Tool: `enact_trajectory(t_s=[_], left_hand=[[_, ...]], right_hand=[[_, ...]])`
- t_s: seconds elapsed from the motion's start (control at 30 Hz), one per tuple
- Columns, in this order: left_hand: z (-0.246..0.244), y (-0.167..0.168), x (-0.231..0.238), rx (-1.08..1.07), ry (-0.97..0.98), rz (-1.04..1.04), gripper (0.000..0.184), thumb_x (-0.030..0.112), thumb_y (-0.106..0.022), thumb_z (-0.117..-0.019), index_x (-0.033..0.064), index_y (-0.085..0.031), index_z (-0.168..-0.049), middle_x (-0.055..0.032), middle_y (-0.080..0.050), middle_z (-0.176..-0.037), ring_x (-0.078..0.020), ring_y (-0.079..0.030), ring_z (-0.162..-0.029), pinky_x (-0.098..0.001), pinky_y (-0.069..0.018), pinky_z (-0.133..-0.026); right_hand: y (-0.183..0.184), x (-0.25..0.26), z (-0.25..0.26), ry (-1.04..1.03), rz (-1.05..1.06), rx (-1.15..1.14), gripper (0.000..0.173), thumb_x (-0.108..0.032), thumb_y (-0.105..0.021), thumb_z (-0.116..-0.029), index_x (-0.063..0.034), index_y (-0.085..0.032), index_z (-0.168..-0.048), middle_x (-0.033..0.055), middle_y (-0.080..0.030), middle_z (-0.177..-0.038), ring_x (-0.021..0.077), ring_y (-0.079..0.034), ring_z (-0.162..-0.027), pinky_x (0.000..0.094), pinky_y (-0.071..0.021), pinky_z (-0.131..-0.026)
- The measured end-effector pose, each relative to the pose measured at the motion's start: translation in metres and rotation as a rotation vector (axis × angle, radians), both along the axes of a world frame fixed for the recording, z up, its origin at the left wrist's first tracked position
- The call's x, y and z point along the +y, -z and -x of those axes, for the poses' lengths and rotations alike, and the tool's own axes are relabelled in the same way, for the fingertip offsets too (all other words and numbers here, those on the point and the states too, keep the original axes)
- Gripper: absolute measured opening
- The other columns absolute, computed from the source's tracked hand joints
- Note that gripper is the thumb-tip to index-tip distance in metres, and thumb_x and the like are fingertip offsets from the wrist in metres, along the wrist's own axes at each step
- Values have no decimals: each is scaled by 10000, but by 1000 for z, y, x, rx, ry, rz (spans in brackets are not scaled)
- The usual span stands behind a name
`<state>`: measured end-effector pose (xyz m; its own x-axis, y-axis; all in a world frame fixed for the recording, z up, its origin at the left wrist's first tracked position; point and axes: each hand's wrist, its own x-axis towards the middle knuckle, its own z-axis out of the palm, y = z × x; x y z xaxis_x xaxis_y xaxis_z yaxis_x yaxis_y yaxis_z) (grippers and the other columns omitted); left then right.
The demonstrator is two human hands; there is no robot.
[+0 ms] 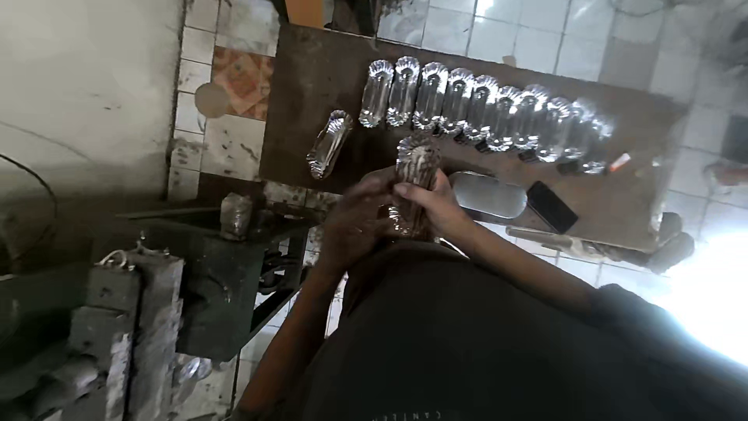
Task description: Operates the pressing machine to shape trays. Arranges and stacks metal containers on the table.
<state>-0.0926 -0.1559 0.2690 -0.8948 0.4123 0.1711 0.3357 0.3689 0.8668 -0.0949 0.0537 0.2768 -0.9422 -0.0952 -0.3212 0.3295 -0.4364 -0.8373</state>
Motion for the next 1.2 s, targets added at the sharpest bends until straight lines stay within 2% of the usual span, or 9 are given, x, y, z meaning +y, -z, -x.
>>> enact_trajectory(t_s=[0.13,0.3,0.47,0.53,0.67,0.87,0.97,1.1,1.2], left_hand=[[70,49,-70,-71,-291,450,426,377,-735,-937,110,-713,-1269,-211,-503,-1490,-355,-524,-1341,-526,-452,-1105],[127,107,-78,-241,-176,659,504,443,-758,-918,122,-689,-1300,-221,-468,-1527,-402,-508,-1364,-584,-442,-1104],[145,118,-81,-70,-216,697,354,353,-773,-911,127,-755,-1183,-226,-523,-1462,-448,-484,-1345,-627,-414,-1090],[154,117,-77,-102,-202,701,363,284,-793,-895,115,-736,-1211,-235,-465,-1517,-444,-463,-1378,-621,-417,-1107],[170,115,-76,-126,-165,745,344,238,-785,-897,113,-720,-1211,-242,-574,-1375,-446,-571,-1247,-657,-488,-997],[184,120,-80,-178,-35,691,382,178,-772,-918,29,-672,-1255,-269,-525,-1428,-450,-529,-1302,-645,-439,-1073],[186,133,-81,-186,-26,695,461,218,-785,-911,42,-632,-1309,-219,-522,-1476,-414,-522,-1340,-625,-411,-1114],[180,129,-72,-265,-91,784,408,252,-778,-917,93,-673,-1278,-212,-674,-1261,-416,-643,-1176,-663,-473,-1023],[168,120,-65,-257,-35,845,521,307,-790,-908,69,-623,-1341,-266,-618,-1323,-467,-585,-1240,-701,-438,-1043]], right_hand=[[22,17,10,35,96,7,637,-166,-788,-847,-7,-433,-1351,192,-698,-1069,295,-721,-956,482,-617,-868],[23,28,9,31,67,18,624,-152,-789,-852,-25,-440,-1354,162,-687,-1104,259,-709,-999,456,-606,-911],[11,38,-12,-31,107,41,575,-164,-781,-882,-68,-479,-1362,152,-688,-1135,247,-706,-993,437,-611,-875],[6,46,-20,-71,81,50,553,-151,-768,-891,-87,-489,-1364,142,-692,-1122,226,-707,-962,404,-617,-828],[-1,66,-39,-72,31,37,588,-157,-809,-846,-74,-505,-1342,135,-700,-1102,221,-708,-946,395,-616,-821],[4,101,-74,-49,-19,49,623,-218,-837,-829,-81,-517,-1346,127,-703,-1124,229,-709,-985,410,-616,-862],[8,114,-84,-27,-12,25,650,-279,-858,-810,-109,-522,-1341,105,-710,-1110,210,-713,-971,401,-618,-857],[9,116,-86,82,139,-15,632,-310,-815,-855,-86,-498,-1354,147,-701,-1119,258,-716,-947,438,-623,-824],[7,101,-74,256,190,-35,624,-190,-746,-889,-66,-399,-1393,148,-690,-1048,263,-720,-879,456,-634,-799]])
